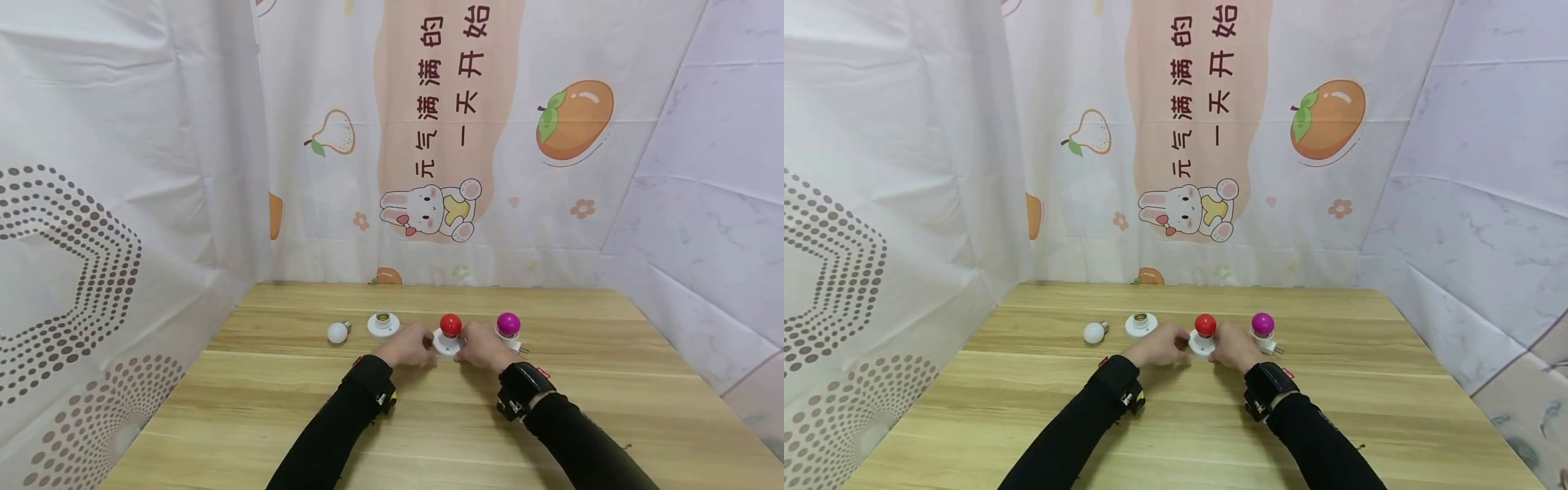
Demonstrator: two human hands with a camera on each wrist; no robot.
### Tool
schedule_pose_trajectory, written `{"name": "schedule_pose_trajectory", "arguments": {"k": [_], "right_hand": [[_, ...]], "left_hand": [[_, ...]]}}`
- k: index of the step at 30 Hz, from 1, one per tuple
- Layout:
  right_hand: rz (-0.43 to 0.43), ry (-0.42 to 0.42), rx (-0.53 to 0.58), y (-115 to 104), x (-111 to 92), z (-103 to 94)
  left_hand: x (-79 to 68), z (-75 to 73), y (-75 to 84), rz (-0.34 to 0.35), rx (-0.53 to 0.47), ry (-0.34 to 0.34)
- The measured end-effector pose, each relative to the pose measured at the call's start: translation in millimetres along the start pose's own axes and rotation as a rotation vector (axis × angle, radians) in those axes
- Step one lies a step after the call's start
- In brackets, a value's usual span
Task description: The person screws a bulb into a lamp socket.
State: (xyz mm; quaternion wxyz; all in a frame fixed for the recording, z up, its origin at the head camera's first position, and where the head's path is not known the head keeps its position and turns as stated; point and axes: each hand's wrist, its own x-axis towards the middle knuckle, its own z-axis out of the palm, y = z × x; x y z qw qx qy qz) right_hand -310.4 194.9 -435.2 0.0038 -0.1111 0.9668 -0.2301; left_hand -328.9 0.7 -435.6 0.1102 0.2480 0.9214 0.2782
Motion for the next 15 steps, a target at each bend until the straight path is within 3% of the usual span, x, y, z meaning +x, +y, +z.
{"name": "schedule_pose_trajectory", "arguments": {"k": [9,15], "right_hand": [[-0.017,0.003,0.01,2,1,-0.1],[-0.034,0.015,-0.013,0,0,-0.4]], "left_hand": [[-4.4,-4.0,-4.0,0.053,0.027,-0.005],[-10.9,-8.6,-6.2,0.033,0.06,-0.015]]}}
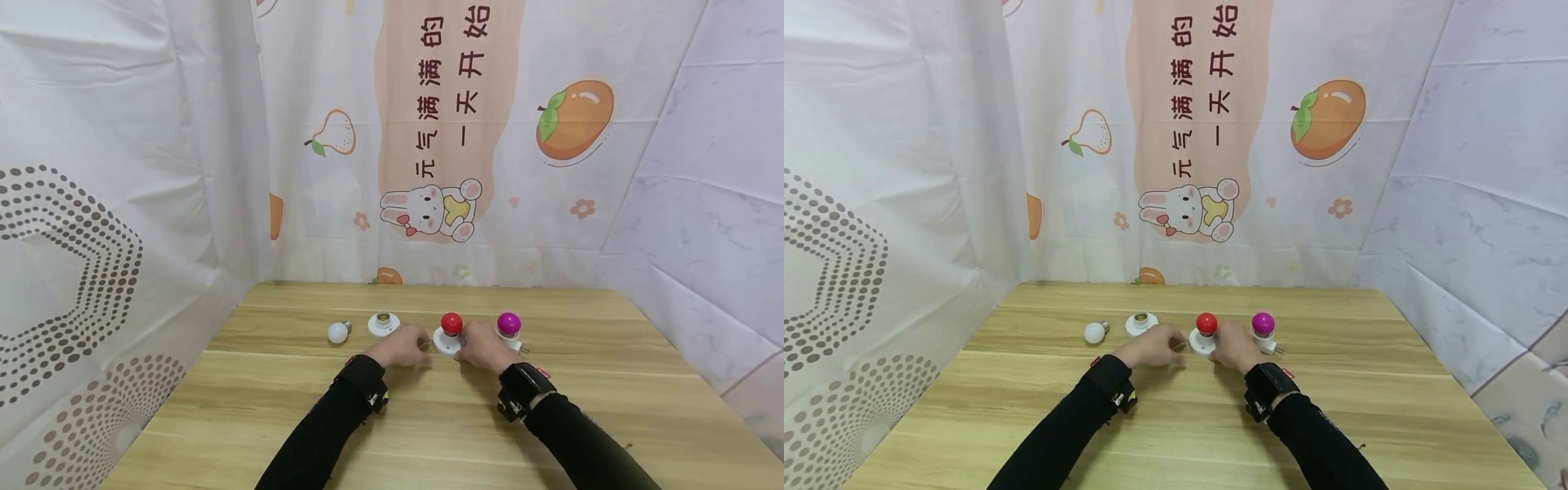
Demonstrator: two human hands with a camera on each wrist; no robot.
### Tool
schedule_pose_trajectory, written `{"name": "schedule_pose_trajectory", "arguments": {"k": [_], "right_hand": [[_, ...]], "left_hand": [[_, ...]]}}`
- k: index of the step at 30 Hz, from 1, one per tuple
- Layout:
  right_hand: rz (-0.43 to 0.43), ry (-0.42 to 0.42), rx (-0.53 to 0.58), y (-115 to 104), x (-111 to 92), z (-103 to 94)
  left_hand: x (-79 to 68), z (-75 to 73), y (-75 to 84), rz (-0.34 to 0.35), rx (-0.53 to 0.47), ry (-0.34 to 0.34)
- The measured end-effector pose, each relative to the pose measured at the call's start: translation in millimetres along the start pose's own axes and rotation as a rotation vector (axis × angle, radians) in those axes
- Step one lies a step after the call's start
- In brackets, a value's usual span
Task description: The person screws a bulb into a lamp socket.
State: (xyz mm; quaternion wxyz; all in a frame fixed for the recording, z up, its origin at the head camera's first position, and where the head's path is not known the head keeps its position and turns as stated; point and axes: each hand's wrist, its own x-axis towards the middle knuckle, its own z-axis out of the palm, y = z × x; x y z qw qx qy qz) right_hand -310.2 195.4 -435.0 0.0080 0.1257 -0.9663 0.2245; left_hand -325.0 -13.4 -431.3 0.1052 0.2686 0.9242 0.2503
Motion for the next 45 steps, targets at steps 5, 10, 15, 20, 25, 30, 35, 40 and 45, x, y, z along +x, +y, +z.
{"name": "schedule_pose_trajectory", "arguments": {"k": [5,10,15,20,25,30,35,40,45], "right_hand": [[0.006,0.002,-0.009,-1,-1,0.1],[0.013,-0.001,-0.013,-2,-1,0.1],[0.01,0.003,-0.017,-2,-1,0.0],[0.015,0.007,-0.022,-2,-1,0.1],[0.036,0.0,-0.023,-3,0,1.0],[0.045,-0.007,-0.027,-3,0,1.7],[0.04,-0.004,-0.019,-3,0,1.5],[0.04,0.001,-0.02,-5,-1,0.3],[0.041,0.0,-0.022,-4,-1,0.8]], "left_hand": [[-4.9,-6.7,0.9,-0.009,-0.016,0.005],[-7.8,-18.3,-0.1,-0.028,-0.042,0.09],[-6.8,-31.6,-7.4,-0.045,0.032,0.212],[-2.7,-39.0,-20.4,-0.087,0.162,0.275],[1.0,-39.4,-30.5,-0.136,0.232,0.239],[3.7,-34.7,-37.6,-0.199,0.269,0.194],[4.0,-33.8,-40.7,-0.221,0.268,0.157],[2.4,-33.9,-41.0,-0.223,0.258,0.147],[1.4,-32.2,-42.5,-0.21,0.262,0.157]]}}
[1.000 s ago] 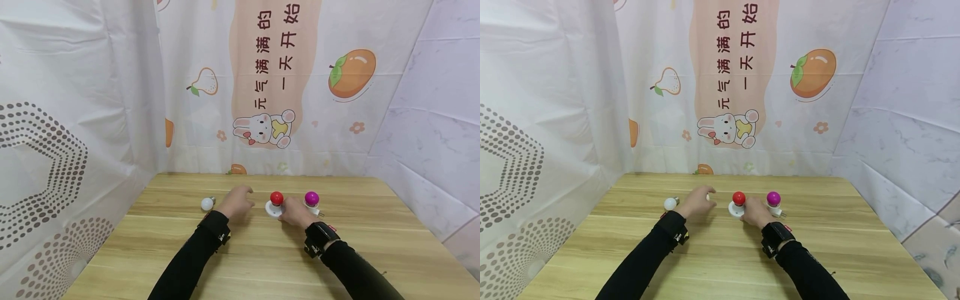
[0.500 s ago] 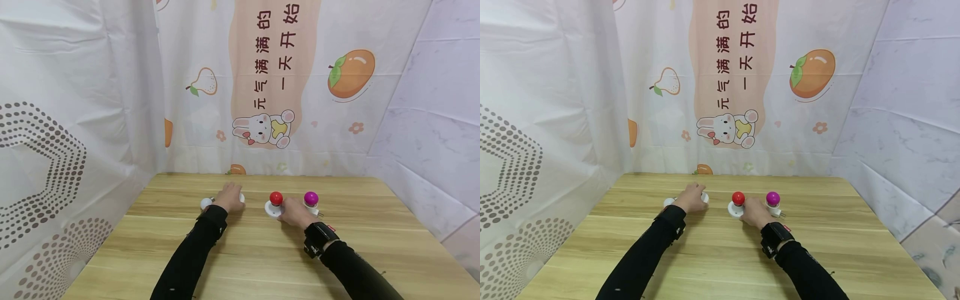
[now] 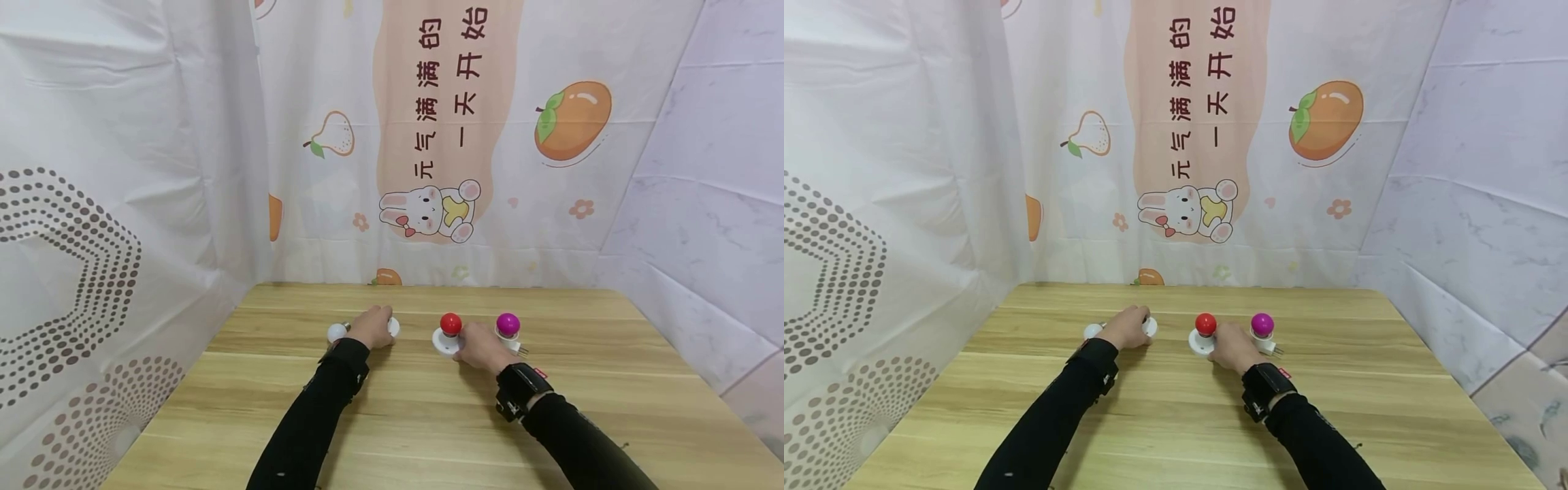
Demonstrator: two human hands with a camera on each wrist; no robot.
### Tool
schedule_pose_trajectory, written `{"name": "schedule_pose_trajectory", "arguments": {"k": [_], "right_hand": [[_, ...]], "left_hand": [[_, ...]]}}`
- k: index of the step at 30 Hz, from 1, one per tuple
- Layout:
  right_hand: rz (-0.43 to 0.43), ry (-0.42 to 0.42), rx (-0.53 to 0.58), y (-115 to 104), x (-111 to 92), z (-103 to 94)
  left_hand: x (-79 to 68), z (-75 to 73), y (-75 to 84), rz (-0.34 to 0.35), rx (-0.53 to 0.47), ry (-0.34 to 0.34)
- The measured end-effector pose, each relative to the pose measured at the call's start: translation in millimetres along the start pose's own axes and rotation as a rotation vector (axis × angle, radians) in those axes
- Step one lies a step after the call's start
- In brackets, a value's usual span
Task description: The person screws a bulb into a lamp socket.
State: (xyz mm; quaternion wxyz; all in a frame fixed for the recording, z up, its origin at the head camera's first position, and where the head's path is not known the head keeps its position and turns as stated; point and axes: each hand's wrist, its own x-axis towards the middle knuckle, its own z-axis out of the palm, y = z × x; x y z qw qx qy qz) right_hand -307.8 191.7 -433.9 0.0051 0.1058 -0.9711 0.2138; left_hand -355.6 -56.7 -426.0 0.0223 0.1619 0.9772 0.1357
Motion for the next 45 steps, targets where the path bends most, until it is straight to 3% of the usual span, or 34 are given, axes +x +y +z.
{"name": "schedule_pose_trajectory", "arguments": {"k": [7,16,27,31,36,42,45], "right_hand": [[-0.01,0.003,-0.004,0,-1,0.7],[0.028,-0.037,0.067,-2,-7,-5.5],[0.035,-0.048,0.027,-17,-29,-43.2],[-0.008,-0.026,0.029,-27,-33,-55.2],[-0.066,0.032,0.194,-38,-34,-59.0],[-0.185,0.083,0.369,-45,-34,-50.1],[-0.246,0.122,0.403,-47,-33,-44.2]], "left_hand": [[-2.8,-0.8,-1.7,0.019,-0.022,-0.005],[-3.0,-6.4,-4.1,0.053,-0.178,-0.018],[-10.9,-21.0,11.0,0.099,-0.342,0.013],[-14.6,-25.6,17.7,0.126,-0.472,0.023],[-20.1,-30.5,25.0,0.178,-0.635,0.038],[-31.1,-36.0,34.1,0.229,-0.897,-0.034],[-36.4,-37.6,37.9,0.249,-0.957,-0.058]]}}
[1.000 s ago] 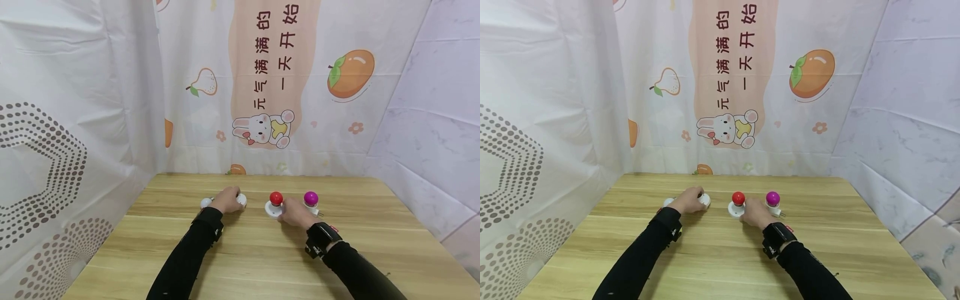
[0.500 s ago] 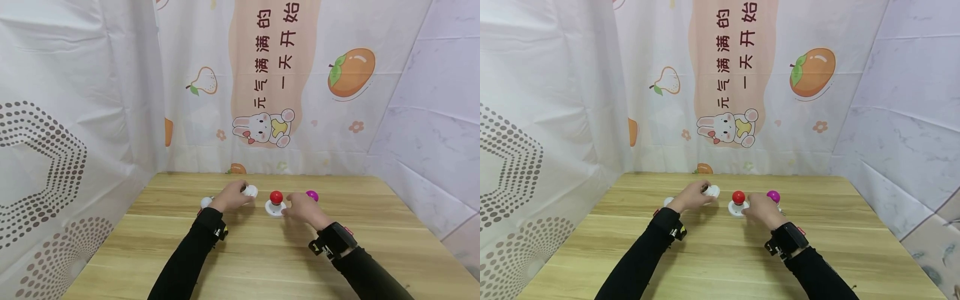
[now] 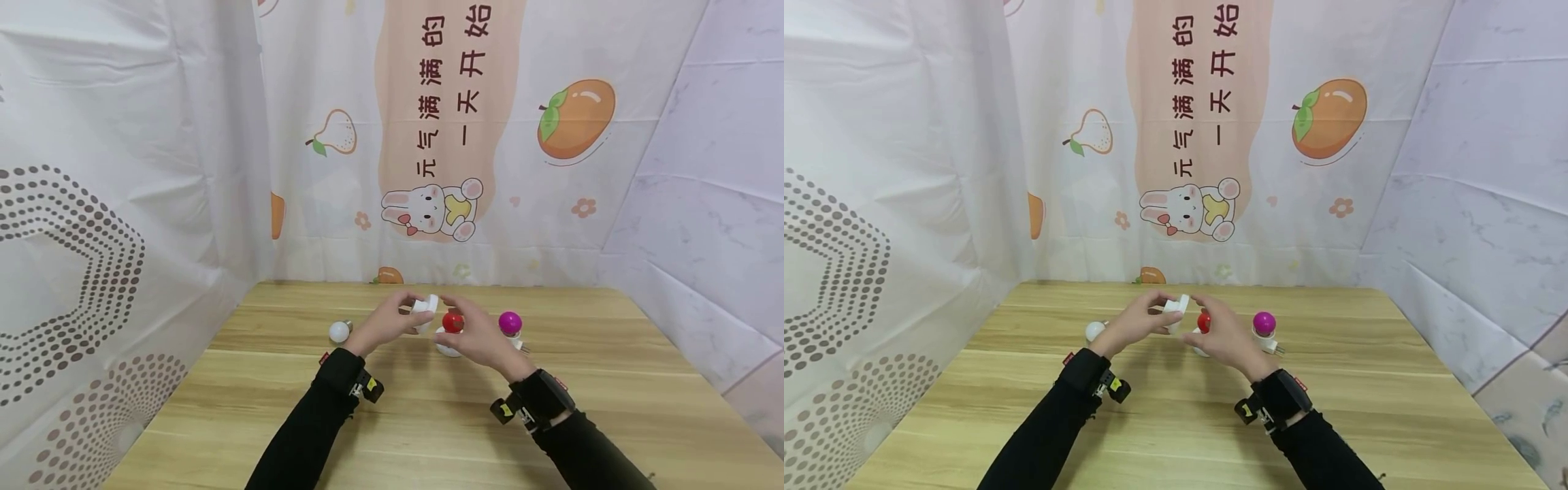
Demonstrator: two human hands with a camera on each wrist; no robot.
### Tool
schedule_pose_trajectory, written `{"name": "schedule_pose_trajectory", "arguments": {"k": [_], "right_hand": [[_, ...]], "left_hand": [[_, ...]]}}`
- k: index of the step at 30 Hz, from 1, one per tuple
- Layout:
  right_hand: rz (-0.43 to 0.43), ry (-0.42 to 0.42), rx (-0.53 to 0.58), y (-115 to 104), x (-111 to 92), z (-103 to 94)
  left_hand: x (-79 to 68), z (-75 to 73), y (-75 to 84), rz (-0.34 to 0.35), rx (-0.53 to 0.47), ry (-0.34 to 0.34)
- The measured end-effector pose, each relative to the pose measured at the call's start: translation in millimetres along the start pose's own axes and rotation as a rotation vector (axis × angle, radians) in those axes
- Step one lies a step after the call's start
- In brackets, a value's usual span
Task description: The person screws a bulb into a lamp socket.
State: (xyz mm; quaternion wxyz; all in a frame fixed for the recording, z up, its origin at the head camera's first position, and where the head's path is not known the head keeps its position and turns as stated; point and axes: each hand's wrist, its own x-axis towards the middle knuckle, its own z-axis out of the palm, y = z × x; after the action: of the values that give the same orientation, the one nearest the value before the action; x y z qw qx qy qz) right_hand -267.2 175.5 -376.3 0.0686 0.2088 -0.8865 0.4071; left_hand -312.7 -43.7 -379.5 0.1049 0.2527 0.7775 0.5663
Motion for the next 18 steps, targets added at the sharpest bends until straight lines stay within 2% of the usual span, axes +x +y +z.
{"name": "schedule_pose_trajectory", "arguments": {"k": [5,10,18], "right_hand": [[-0.024,0.044,0.011,2,0,6.7],[0.012,0.059,0.024,2,-1,11.3],[-0.002,0.108,0.105,0,-2,14.3]], "left_hand": [[-3.6,4.4,0.6,0.022,-0.028,-0.018],[-7.1,7.0,-1.3,0.022,-0.023,-0.028],[-10.3,8.9,0.3,0.046,-0.046,-0.034]]}}
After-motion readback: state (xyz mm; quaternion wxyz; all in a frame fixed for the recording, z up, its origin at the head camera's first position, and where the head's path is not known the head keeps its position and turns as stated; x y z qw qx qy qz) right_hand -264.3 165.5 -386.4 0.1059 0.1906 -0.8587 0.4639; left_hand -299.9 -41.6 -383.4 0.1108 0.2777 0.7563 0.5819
